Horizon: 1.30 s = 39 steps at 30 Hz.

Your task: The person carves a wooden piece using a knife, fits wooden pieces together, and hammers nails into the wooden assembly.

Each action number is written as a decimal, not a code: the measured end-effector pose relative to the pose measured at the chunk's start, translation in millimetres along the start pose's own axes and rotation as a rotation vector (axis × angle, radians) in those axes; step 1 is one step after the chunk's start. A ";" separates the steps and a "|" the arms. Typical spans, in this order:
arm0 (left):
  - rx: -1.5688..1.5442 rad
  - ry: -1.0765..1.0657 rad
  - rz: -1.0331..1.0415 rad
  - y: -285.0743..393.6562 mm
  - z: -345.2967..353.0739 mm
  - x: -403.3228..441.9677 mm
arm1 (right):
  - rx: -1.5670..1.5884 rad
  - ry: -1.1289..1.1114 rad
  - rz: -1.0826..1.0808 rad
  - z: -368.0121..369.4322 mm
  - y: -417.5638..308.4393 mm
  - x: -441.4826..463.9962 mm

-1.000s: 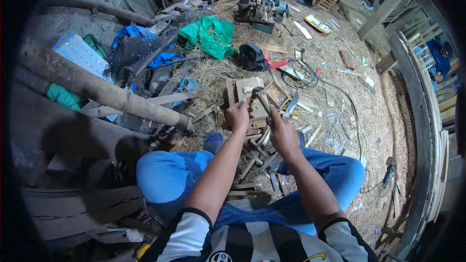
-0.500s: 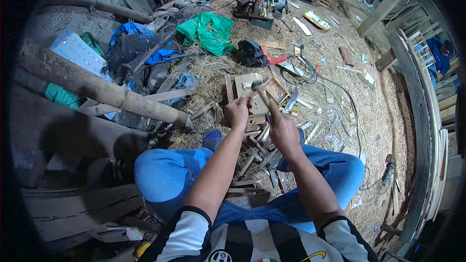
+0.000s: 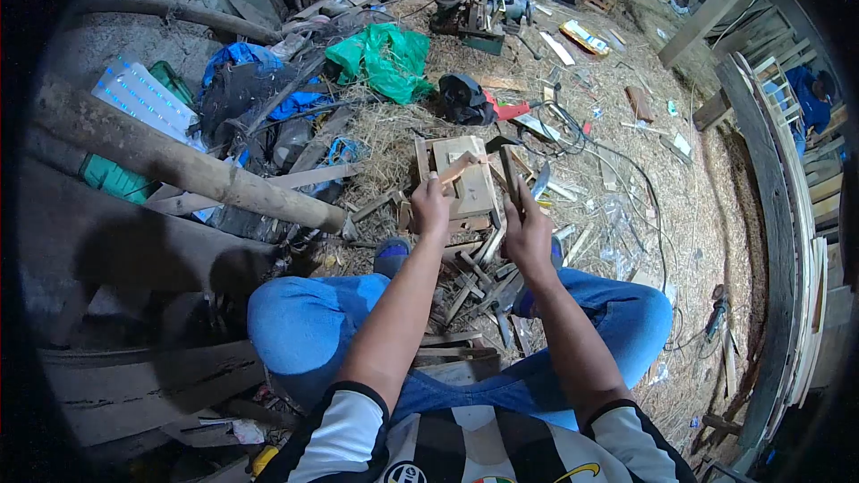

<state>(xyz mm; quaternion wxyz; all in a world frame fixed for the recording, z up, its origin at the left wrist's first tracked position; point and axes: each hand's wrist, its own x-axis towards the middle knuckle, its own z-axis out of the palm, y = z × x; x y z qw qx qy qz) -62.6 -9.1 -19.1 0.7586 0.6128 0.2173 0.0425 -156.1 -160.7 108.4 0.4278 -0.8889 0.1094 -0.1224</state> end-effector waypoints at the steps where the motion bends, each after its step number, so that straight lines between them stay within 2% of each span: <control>1: -0.109 -0.018 -0.008 -1.9 -3.3 5.1 | 0.010 0.007 -0.002 -1.0 0.1 3.9; 6: -0.386 -0.019 -0.244 35.4 -13.3 11.2 | -0.204 -0.083 0.061 20.4 48.4 17.7; 8: -0.362 -0.017 -0.195 54.0 -20.9 14.3 | -0.352 -0.170 0.033 33.0 70.2 14.5; 10: -0.425 0.027 -0.280 70.0 -32.5 22.4 | -0.429 -0.183 -0.031 44.0 79.8 9.6; 12: -0.425 0.038 -0.311 83.6 -42.6 27.7 | -0.562 -0.302 -0.136 52.1 81.6 9.4; 14: -0.561 -0.068 -0.406 95.4 -51.7 32.5 | -0.598 -0.344 -0.151 58.8 75.4 13.2; 16: -0.534 -0.035 -0.414 119.5 -47.9 21.6 | -0.676 -0.385 -0.214 69.2 81.7 17.8; 17: -0.597 -0.098 -0.426 123.9 -49.1 21.3 | -0.656 -0.425 -0.214 73.9 89.1 22.3; 18: -0.658 -0.162 -0.439 131.0 -49.3 18.3 | -0.648 -0.424 -0.219 76.2 94.4 24.3; 22: -0.682 -0.196 -0.493 153.6 -44.0 11.2 | -0.527 -0.351 -0.323 87.5 121.6 28.2; 23: -0.678 -0.126 -0.504 157.5 -40.1 8.1 | -0.500 -0.311 -0.355 90.8 128.9 28.5; 27: -0.695 -0.192 -0.540 171.6 -35.0 0.3 | -0.568 -0.192 -0.407 77.8 100.9 28.3; 28: -0.727 -0.313 -0.583 174.9 -37.6 -1.3 | -0.568 -0.185 -0.406 75.0 88.5 32.5; 29: -0.757 -0.435 -0.623 177.9 -38.4 -3.2 | -0.398 -0.208 -0.336 73.3 74.6 41.4; 30: -0.756 -0.442 -0.621 181.6 -31.8 -7.9 | -0.229 -0.231 -0.266 69.4 56.4 51.8; 31: -0.761 -0.354 -0.532 186.3 -20.2 -13.8 | -0.081 -0.344 -0.123 56.9 25.3 65.9; 32: -0.766 -0.266 -0.442 190.3 -12.3 -18.3 | 0.217 -0.321 -0.090 43.2 -5.3 67.6; 33: -0.792 -0.284 -0.417 192.3 -9.8 -19.5 | 0.655 -0.504 0.021 34.1 -21.1 72.7; 34: -0.795 -0.293 -0.410 189.1 -11.9 -13.7 | 0.883 -0.628 0.128 4.7 -61.1 66.8; 36: -0.838 -0.483 -0.343 183.4 -19.3 2.0 | 0.899 -0.826 0.193 -31.1 -96.1 62.2; 37: -0.887 -0.590 -0.303 196.2 -19.6 -10.2 | 0.823 -0.851 0.152 -44.9 -106.2 58.4; 38: -0.888 -0.601 -0.292 209.6 -19.0 -19.5 | 0.745 -0.873 0.111 -58.0 -113.6 53.3; 39: -0.860 -0.672 -0.243 221.9 -19.0 -27.4 | 0.783 -0.891 0.109 -70.9 -120.9 48.0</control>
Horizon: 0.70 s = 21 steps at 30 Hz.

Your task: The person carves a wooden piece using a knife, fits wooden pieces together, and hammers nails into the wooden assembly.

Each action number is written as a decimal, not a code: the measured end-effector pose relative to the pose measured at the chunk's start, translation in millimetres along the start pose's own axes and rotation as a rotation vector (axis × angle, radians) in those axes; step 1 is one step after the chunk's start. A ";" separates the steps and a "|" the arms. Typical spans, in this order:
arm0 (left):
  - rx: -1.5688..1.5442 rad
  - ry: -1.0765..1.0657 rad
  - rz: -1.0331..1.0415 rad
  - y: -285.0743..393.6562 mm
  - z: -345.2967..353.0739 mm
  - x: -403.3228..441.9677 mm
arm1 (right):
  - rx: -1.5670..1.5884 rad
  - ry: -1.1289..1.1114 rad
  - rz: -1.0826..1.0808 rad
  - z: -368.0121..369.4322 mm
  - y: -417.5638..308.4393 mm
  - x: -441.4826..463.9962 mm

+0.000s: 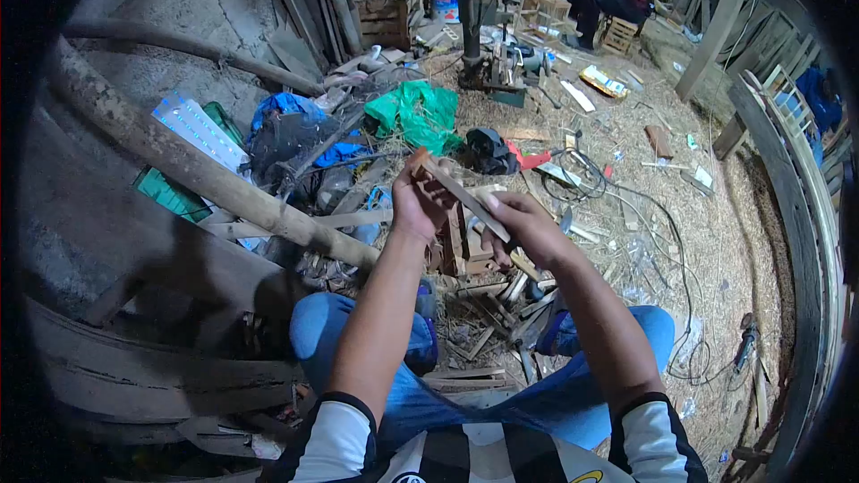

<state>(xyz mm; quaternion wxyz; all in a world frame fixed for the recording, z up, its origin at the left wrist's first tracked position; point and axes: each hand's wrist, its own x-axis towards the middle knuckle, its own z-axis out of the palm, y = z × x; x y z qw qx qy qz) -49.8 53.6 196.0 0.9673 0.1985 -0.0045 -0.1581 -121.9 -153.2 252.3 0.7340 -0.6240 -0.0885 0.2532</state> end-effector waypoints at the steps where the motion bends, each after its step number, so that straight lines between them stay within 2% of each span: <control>1: 0.046 -0.073 0.004 4.6 10.4 -3.9 | -0.007 -0.002 -0.011 2.7 -6.5 -9.3; 3: 0.110 -0.077 -0.039 13.6 21.8 -6.8 | -0.131 0.033 -0.116 7.8 -14.8 -27.0; 5: 0.256 -0.344 -0.169 20.5 28.7 -5.4 | -0.147 0.097 -0.093 13.2 -16.6 -37.7; 6: 0.406 -0.299 -0.182 26.9 36.4 -8.8 | -0.299 0.193 -0.325 15.0 -9.0 -36.6; 7: 0.409 -0.303 -0.181 32.7 43.6 -11.5 | -0.450 0.289 -0.558 15.4 -2.7 -35.5; 8: 0.531 -0.250 -0.201 38.6 50.1 -14.6 | -0.479 0.322 -0.618 15.0 1.6 -35.1; 10: 0.670 -0.096 -0.183 42.3 74.2 -30.8 | -0.570 0.364 -0.643 14.5 5.0 -39.2; 11: 0.673 -0.094 -0.183 44.1 81.8 -36.4 | -0.665 0.406 -0.661 14.5 5.9 -40.5; 14: 0.796 -0.082 -0.124 48.0 99.7 -48.2 | -0.695 0.442 -0.708 14.5 7.4 -39.5; 16: 1.039 -0.027 -0.041 48.8 111.5 -54.9 | -0.722 0.451 -0.756 14.7 7.4 -39.6; 17: 1.037 -0.026 -0.041 46.0 112.4 -55.4 | -0.779 0.469 -0.743 16.0 4.7 -42.3; 19: 1.356 -0.094 0.175 36.8 114.5 -55.7 | -0.838 0.491 -0.728 16.2 3.0 -45.5; 21: 1.390 -0.064 0.195 34.6 121.8 -60.1 | -0.868 0.521 -0.789 15.6 3.1 -47.0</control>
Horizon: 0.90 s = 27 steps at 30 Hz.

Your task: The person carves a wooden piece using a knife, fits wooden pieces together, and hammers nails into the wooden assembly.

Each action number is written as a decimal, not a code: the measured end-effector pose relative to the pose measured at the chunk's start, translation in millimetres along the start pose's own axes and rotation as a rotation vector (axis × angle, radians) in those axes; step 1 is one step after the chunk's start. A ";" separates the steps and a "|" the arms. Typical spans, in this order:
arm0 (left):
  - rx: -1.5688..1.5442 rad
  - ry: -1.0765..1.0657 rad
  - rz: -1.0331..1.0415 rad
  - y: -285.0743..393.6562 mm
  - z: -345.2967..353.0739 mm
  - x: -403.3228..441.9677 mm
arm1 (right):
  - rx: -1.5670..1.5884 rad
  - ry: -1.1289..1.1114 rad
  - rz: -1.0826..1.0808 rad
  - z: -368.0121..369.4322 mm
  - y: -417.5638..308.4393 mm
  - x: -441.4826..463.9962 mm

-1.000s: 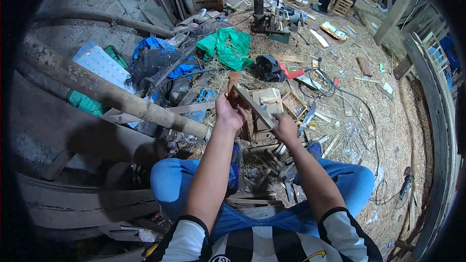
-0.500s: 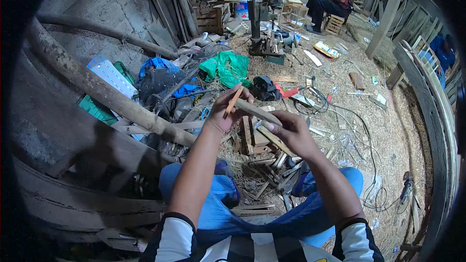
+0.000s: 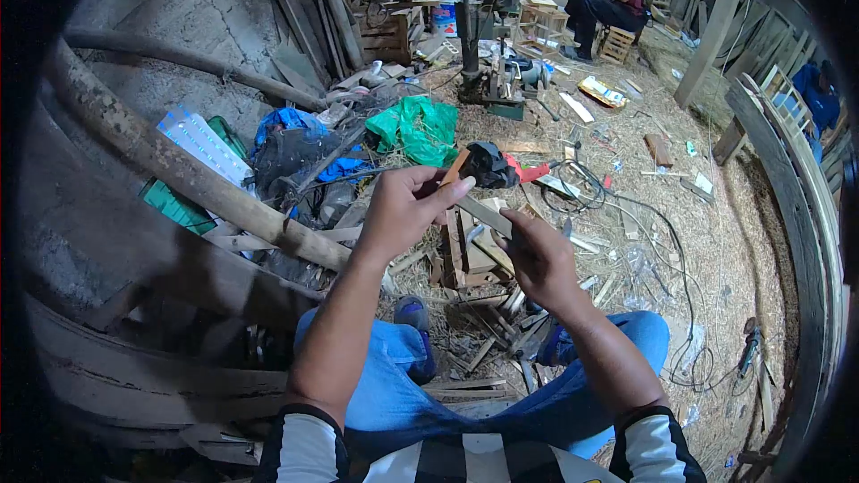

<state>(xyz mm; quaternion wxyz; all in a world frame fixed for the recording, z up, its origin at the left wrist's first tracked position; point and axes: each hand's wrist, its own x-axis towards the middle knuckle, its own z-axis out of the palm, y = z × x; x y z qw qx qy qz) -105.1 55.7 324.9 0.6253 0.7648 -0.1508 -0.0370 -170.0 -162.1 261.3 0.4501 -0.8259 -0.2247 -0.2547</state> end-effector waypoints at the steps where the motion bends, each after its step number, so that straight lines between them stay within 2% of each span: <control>1: 0.071 0.010 0.004 2.6 -0.3 -1.3 | -0.002 0.003 0.002 0.2 1.2 -0.3; 4: 0.105 0.039 0.020 -2.4 -1.4 -0.5 | -0.051 -0.015 0.007 0.2 0.7 1.3; 6: 0.066 0.066 0.030 -9.7 -4.3 1.9 | 0.015 -0.056 0.138 -2.1 -9.4 6.3; 7: 0.064 0.092 0.038 -12.9 -6.5 3.5 | 0.014 -0.061 0.137 -1.3 -7.4 7.1; 9: 0.059 0.120 0.044 -19.8 -10.4 6.9 | 0.205 -0.085 0.237 1.7 1.0 7.2; 12: 0.061 0.136 0.080 -32.9 -15.3 13.2 | 0.284 -0.065 0.222 16.4 20.4 0.8; 13: -0.010 0.118 0.037 -38.9 -16.7 14.4 | 0.283 -0.066 0.223 16.9 20.6 -0.3; 15: -0.083 0.099 -0.007 -41.9 -14.1 13.8 | 0.391 -0.082 0.503 18.0 15.9 -0.8; 17: -0.430 0.248 -0.085 -39.3 -0.1 11.8 | 0.458 -0.025 0.494 26.7 18.9 -5.0; 18: -0.432 0.248 -0.083 -41.9 9.6 9.9 | 0.528 0.034 0.482 31.4 20.8 -6.9; 20: -0.516 0.200 -0.147 -57.2 30.0 6.4 | 0.606 0.029 0.494 36.9 22.1 -8.9; 21: -0.564 0.046 -0.087 -61.8 35.6 5.9 | 0.576 0.001 0.499 38.9 22.9 -11.0; 22: -0.565 0.047 -0.086 -65.3 40.8 4.4 | 0.547 -0.028 0.504 41.2 24.6 -13.4; 24: -0.329 0.024 -0.079 -66.8 49.6 1.8 | 0.347 -0.022 0.381 44.9 26.5 -16.5; 27: -0.297 0.093 -0.044 -61.8 46.5 2.0 | 0.497 -0.083 0.505 42.6 18.5 -15.3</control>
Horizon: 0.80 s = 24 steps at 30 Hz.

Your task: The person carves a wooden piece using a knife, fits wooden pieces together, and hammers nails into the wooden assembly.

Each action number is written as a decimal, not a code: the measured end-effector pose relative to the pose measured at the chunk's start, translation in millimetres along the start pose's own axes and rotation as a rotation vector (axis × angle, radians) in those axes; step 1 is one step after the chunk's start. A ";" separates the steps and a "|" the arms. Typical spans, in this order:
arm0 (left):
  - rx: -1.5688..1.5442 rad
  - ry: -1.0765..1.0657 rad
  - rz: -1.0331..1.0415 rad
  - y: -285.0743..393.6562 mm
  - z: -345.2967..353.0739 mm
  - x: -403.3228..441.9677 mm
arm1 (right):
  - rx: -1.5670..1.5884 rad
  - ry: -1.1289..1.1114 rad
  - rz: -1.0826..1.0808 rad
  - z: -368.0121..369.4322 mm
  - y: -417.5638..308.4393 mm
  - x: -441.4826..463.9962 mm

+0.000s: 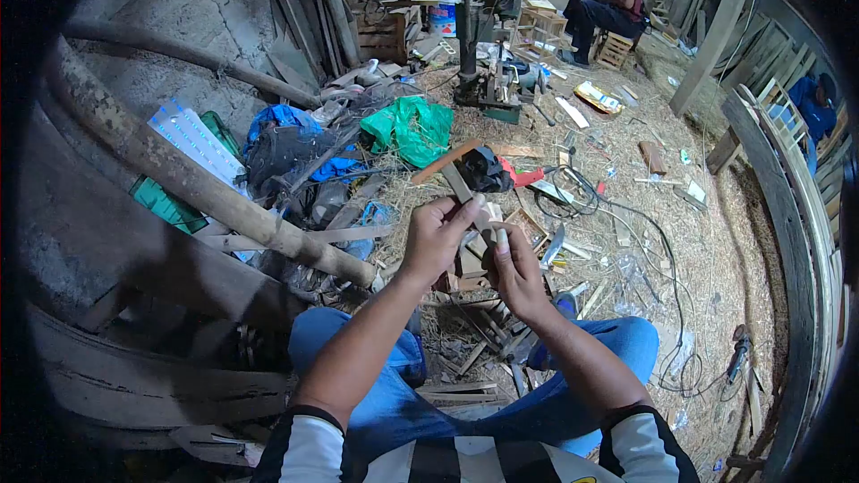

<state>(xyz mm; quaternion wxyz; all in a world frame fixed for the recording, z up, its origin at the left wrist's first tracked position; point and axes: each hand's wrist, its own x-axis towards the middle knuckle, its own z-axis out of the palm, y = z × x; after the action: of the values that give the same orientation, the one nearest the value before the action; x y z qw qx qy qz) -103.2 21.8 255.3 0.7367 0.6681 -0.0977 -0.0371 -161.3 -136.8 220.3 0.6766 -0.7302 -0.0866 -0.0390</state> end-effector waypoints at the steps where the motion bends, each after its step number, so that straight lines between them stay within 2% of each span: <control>1: 0.020 0.033 0.019 3.2 -0.7 0.6 | 0.000 -0.001 -0.003 -0.2 0.5 0.3; 3: -0.041 0.061 0.037 7.9 -2.1 -0.3 | 0.044 0.009 0.018 -0.3 5.7 1.4; 9: 0.215 0.064 0.157 4.3 -14.4 2.0 | -0.105 -0.006 -0.054 0.7 19.3 0.8; 13: 0.279 0.035 0.138 -10.4 -19.0 5.0 | -0.063 0.027 -0.100 2.9 27.9 1.7; 16: 0.161 0.004 0.076 -10.9 -16.1 5.0 | -0.070 0.014 -0.025 1.9 20.0 -0.3; 18: -0.035 0.004 0.020 -5.5 -10.5 2.3 | -0.102 0.022 -0.026 1.9 20.8 -1.4; 24: -0.064 -0.065 0.028 -11.8 -12.9 5.2 | -0.130 0.010 -0.045 2.3 17.9 -2.7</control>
<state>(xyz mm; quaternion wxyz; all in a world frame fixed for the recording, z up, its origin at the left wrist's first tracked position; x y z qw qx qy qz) -94.7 32.2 243.0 0.7547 0.6411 -0.1297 -0.0513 -160.9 -136.0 202.1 0.6269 -0.7704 -0.0969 -0.0635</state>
